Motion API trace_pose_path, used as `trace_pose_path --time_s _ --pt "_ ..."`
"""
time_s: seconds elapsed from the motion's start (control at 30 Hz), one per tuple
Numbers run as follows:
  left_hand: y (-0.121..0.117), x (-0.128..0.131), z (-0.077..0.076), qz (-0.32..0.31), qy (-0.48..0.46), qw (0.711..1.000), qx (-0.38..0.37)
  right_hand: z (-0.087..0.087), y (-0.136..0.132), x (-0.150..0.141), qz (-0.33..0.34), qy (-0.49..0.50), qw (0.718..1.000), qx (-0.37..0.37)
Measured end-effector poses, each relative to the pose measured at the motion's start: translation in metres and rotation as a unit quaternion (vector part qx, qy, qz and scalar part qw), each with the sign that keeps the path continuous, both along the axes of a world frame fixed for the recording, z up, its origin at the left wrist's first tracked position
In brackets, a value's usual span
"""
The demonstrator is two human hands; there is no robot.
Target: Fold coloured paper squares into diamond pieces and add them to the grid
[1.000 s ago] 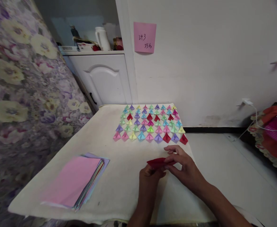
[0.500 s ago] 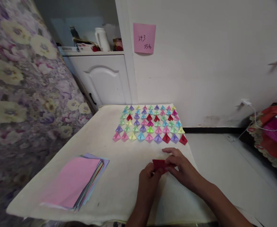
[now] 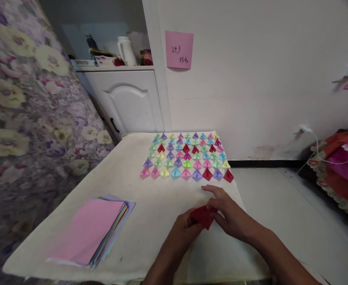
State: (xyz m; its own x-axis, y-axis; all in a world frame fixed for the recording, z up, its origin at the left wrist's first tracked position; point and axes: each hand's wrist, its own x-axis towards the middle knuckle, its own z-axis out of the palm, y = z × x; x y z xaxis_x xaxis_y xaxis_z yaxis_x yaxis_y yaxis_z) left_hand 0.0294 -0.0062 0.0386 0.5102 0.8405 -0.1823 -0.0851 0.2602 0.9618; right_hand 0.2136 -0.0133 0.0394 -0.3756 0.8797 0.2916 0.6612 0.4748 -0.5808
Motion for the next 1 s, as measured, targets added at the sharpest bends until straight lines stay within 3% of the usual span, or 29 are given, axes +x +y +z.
trace_pose_path --time_s 0.13,0.3,0.5,0.8,1.0 --pt "-0.002 -0.003 0.006 -0.019 0.002 1.000 0.005 0.000 -0.001 0.000 0.010 -0.003 1.000 0.016" --pt "-0.001 -0.007 0.001 -0.034 -0.027 0.997 -0.068 0.002 -0.004 -0.001 0.021 0.000 1.000 0.020" --pt "0.002 -0.008 -0.011 0.021 -0.008 0.991 -0.131 0.001 -0.006 -0.003 0.041 -0.015 0.999 0.027" --pt "0.005 -0.005 -0.016 0.024 0.061 0.993 -0.097 0.001 -0.010 -0.007 0.053 -0.035 0.998 0.024" --pt "0.003 -0.005 -0.021 0.006 0.120 0.993 -0.017 -0.001 -0.011 -0.012 0.066 -0.050 0.997 0.008"
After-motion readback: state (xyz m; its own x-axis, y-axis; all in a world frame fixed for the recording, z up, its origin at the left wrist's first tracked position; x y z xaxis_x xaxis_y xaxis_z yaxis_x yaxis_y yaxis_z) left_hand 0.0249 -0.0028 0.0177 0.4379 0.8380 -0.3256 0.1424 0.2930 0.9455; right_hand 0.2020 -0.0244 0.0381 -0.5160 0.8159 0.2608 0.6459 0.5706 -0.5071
